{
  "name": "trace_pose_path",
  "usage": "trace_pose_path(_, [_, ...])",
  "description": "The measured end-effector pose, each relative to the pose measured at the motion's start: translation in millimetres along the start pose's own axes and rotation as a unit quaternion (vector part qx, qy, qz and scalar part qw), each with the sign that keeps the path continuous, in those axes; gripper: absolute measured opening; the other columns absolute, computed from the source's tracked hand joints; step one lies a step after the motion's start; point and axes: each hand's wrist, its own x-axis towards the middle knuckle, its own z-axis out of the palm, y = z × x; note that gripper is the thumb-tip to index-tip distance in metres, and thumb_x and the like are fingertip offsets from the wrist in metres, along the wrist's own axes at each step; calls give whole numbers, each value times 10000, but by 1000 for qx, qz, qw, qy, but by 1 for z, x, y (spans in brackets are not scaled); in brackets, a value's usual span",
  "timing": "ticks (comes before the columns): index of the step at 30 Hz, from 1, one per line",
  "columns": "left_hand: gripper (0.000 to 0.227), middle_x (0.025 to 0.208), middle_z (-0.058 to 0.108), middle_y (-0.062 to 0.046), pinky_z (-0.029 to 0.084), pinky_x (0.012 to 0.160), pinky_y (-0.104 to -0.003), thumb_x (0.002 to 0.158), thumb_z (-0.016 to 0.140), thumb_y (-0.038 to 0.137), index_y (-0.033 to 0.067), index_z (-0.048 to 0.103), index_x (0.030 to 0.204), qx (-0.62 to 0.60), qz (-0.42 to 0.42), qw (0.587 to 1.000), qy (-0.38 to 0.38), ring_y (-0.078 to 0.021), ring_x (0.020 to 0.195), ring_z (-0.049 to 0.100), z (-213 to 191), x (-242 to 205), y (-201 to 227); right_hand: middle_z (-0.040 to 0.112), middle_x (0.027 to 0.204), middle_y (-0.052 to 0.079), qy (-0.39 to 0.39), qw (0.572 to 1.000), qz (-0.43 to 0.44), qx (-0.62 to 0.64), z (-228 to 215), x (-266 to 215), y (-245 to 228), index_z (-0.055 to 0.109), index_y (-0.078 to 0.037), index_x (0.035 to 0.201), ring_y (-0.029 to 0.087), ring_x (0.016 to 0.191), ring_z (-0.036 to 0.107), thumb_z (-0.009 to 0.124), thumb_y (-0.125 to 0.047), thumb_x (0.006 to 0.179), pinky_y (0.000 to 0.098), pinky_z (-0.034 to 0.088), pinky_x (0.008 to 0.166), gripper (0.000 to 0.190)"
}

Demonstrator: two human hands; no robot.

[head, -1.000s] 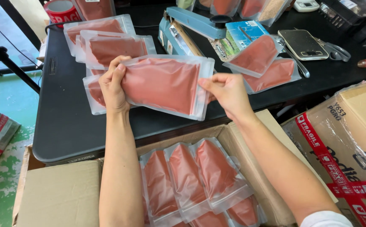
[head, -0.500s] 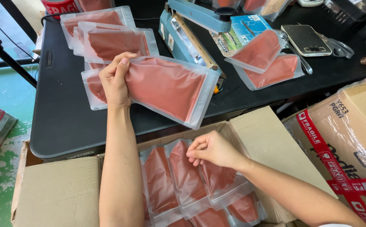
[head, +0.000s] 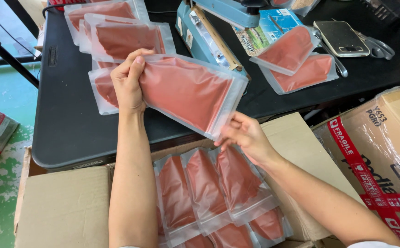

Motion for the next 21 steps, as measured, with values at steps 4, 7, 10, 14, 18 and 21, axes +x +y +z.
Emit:
trace_pose_path(4, [250,1223,727,-127,518,939,-300,1013,657,237,101,671,804,-6,-19,998,-52,-136,1048,641,19,-6,17,723,787,98,58,993,-68,-74,-20,12,-33,702,51,960,177,657,750,778,-27,853,303,642,551,153])
trace_pose_path(7, [388,1223,701,-76,571,980,-347,1019,591,390,22,712,1029,-59,-75,991,-92,-130,1091,652,25,-7,16,686,708,74,101,969,-118,-191,-56,23,-107,700,-24,910,108,599,670,730,-92,917,230,563,538,75])
trace_pose_path(10, [456,1291,679,-240,638,908,-358,1006,582,438,68,649,746,-29,-122,976,-179,-277,1181,678,20,-9,11,681,802,-41,113,928,-147,-322,-81,37,-190,648,-136,876,5,692,574,733,-82,920,164,435,647,110])
trace_pose_path(14, [272,1064,732,-141,527,804,-298,1014,572,211,34,676,835,225,36,969,-93,-221,927,677,31,-13,19,664,754,-13,67,790,-106,-600,-108,61,-256,672,-106,861,75,654,575,703,-75,920,253,420,581,73])
trace_pose_path(18, [308,798,681,-116,514,755,-396,1008,608,-82,9,541,721,531,376,758,55,-295,775,623,35,-13,7,711,862,67,99,504,-263,-817,-154,90,-245,709,-101,1010,312,722,648,638,-154,1058,459,470,596,101])
trace_pose_path(21, [259,955,704,-57,345,956,-486,1080,566,204,76,688,891,643,325,654,231,-313,964,610,38,-29,38,710,822,57,58,521,-248,-815,-140,99,-179,669,-145,870,307,687,680,626,-170,1001,467,533,585,140])
